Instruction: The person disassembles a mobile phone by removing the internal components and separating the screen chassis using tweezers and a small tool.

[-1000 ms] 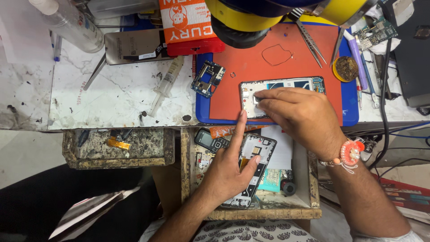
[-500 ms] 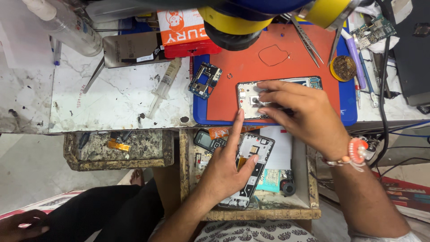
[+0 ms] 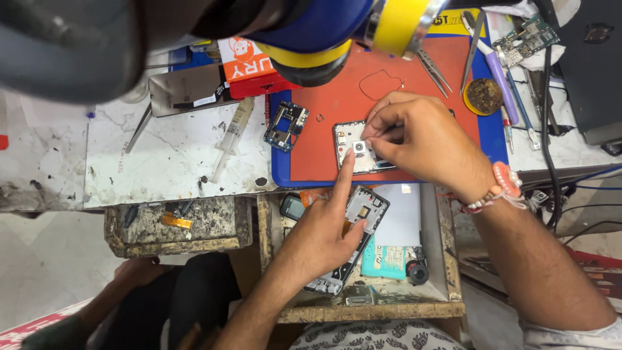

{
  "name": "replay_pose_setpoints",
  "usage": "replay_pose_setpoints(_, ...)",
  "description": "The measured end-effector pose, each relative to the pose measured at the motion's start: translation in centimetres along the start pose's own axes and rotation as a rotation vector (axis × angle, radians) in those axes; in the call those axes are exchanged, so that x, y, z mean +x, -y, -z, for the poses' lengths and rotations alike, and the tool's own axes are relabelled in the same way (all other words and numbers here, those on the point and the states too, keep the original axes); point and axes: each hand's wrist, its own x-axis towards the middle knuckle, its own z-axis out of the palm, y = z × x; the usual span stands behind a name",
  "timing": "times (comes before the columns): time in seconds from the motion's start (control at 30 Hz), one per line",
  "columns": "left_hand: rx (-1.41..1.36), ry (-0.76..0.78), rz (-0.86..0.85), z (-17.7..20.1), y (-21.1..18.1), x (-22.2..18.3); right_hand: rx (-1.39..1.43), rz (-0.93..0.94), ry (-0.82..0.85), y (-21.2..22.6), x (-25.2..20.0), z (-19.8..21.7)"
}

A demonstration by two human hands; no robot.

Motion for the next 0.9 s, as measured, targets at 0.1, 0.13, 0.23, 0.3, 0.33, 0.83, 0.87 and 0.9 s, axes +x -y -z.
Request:
replay_pose_setpoints(0.1, -0.011, -0.086, -0.157, -0.2, -0.1, 0.2, 0.035, -0.010, 0.000, -0.4, 0.1, 0.1)
replay_pose_setpoints(0.13, -0.006, -0.083, -0.151, -0.3, 0.0, 0.3, 0.037, -0.020, -0.002, -0.4, 0.1, 0.0)
replay_pose_setpoints(0.23, 0.009, -0.087, -0.152, -0.8, 0.5, 0.5, 0.022, -0.030, -0.010, -0.3, 0.2, -0.2)
replay_pose_setpoints(0.3, 0.017, -0.105, -0.177, -1.1, 0.8, 0.6, 0.011, -0.032, -0.008, -0.2, 0.2, -0.1)
replay_pose_setpoints(0.33, 0.022, -0.107, -0.186, -1.2, 1.0, 0.7, 0.007, -0.035, -0.003, -0.1, 0.2, 0.0)
replay_pose_setpoints(0.83, 0.037, -0.090, -0.172, -1.0, 1.1, 0.8, -0.018, 0.003, 0.008, -0.1, 0.3, 0.1)
replay_pose_setpoints(0.87, 0.035, -0.084, -0.160, -1.0, 1.0, 0.8, -0.015, 0.011, 0.010, -0.1, 0.3, 0.1)
replay_pose_setpoints(0.9, 0.034, -0.079, -0.147, -1.0, 1.0, 0.8, -0.022, 0.016, 0.018, -0.1, 0.4, 0.1)
